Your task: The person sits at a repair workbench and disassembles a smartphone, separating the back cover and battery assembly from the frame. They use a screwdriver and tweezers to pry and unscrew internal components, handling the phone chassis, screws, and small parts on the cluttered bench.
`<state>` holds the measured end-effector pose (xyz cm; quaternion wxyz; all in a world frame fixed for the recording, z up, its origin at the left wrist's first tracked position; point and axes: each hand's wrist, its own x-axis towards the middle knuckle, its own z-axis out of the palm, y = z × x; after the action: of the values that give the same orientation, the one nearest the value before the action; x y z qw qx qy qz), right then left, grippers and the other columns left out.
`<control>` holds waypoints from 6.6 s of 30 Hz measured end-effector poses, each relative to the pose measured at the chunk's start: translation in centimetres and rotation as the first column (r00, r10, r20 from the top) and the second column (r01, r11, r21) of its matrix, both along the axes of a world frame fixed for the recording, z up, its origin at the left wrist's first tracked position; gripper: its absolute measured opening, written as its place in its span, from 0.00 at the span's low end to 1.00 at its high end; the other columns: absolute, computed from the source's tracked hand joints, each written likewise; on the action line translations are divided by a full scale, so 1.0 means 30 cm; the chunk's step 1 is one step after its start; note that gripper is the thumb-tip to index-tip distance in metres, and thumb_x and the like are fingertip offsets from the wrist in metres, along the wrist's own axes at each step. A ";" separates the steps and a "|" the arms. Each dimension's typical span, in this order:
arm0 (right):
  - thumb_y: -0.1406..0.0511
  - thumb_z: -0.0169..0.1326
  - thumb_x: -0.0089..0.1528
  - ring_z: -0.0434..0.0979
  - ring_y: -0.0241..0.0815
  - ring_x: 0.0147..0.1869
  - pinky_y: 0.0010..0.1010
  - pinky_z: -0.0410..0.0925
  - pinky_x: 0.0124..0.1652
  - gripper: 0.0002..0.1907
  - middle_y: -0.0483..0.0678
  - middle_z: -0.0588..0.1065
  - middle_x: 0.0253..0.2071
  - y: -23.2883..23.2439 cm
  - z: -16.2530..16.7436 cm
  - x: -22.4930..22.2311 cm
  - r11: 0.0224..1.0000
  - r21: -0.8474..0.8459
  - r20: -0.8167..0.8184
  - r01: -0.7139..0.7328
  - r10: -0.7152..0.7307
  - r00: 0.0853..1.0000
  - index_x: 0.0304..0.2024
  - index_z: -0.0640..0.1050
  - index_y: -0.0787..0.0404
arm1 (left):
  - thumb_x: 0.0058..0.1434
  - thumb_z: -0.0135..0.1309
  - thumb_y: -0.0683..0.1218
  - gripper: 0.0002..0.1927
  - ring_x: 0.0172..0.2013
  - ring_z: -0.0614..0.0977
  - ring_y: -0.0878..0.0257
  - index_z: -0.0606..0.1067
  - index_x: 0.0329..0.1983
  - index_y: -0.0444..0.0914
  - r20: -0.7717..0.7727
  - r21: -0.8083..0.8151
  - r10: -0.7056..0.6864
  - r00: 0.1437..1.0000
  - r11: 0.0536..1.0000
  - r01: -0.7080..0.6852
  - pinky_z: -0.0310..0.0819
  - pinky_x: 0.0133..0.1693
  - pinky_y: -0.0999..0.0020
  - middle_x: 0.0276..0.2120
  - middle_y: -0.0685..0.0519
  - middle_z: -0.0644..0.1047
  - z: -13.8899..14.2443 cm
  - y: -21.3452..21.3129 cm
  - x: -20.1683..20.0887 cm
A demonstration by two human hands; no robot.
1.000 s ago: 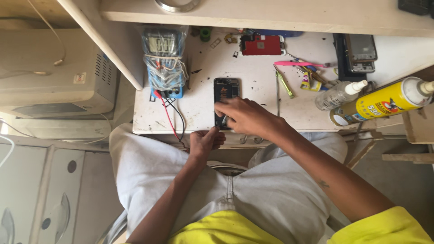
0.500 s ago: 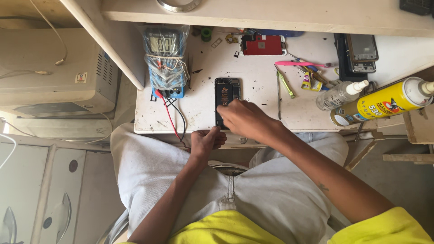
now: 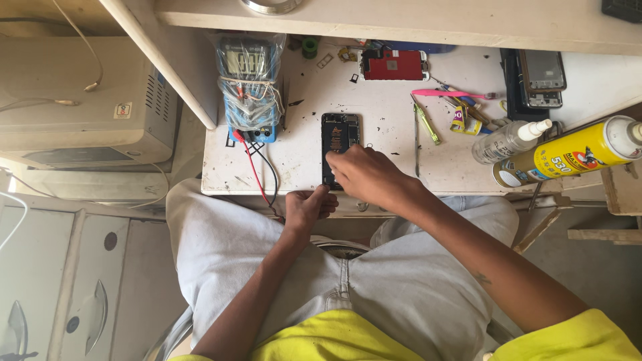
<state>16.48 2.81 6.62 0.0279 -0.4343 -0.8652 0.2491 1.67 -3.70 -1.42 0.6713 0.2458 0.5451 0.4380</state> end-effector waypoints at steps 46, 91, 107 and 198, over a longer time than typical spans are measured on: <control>0.71 0.53 0.60 0.78 0.63 0.34 0.49 0.70 0.31 0.05 0.60 0.74 0.31 -0.027 0.011 0.004 0.972 0.213 -0.223 -0.099 0.147 0.964 0.34 0.71 0.67 | 0.64 0.56 0.51 0.19 0.26 0.84 0.62 0.82 0.32 0.28 -0.009 0.005 -0.008 1.000 1.000 0.008 0.79 0.31 0.70 0.27 0.46 0.83 -0.001 0.001 0.000; 0.73 0.57 0.57 0.79 0.61 0.36 0.46 0.72 0.34 0.06 0.60 0.74 0.34 -0.023 -0.056 -0.002 0.973 0.220 -0.158 -0.064 0.100 0.982 0.36 0.75 0.69 | 0.62 0.53 0.53 0.21 0.27 0.85 0.58 0.82 0.33 0.28 -0.012 -0.034 0.008 1.000 0.999 -0.009 0.80 0.33 0.68 0.29 0.45 0.84 0.007 0.002 -0.007; 0.70 0.61 0.57 0.79 0.61 0.40 0.49 0.72 0.39 0.08 0.61 0.75 0.35 -0.020 -0.063 -0.057 0.947 0.318 0.022 -0.039 0.034 0.999 0.37 0.77 0.68 | 0.63 0.53 0.54 0.23 0.27 0.84 0.60 0.82 0.33 0.27 -0.016 -0.013 0.002 1.000 1.000 -0.002 0.78 0.32 0.68 0.28 0.45 0.84 0.001 -0.002 -0.006; 0.73 0.59 0.58 0.77 0.65 0.40 0.50 0.70 0.38 0.07 0.61 0.75 0.34 -0.037 0.029 -0.018 0.998 0.058 -0.111 0.014 -0.008 0.994 0.30 0.73 0.70 | 0.61 0.53 0.52 0.21 0.26 0.84 0.60 0.82 0.30 0.27 -0.046 -0.026 -0.012 0.999 1.000 0.011 0.79 0.33 0.68 0.27 0.46 0.84 0.014 0.005 -0.005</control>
<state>15.93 1.70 7.50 0.0901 -0.4235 -0.8669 0.2472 1.52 -3.54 -0.98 0.6640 0.2502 0.5648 0.4212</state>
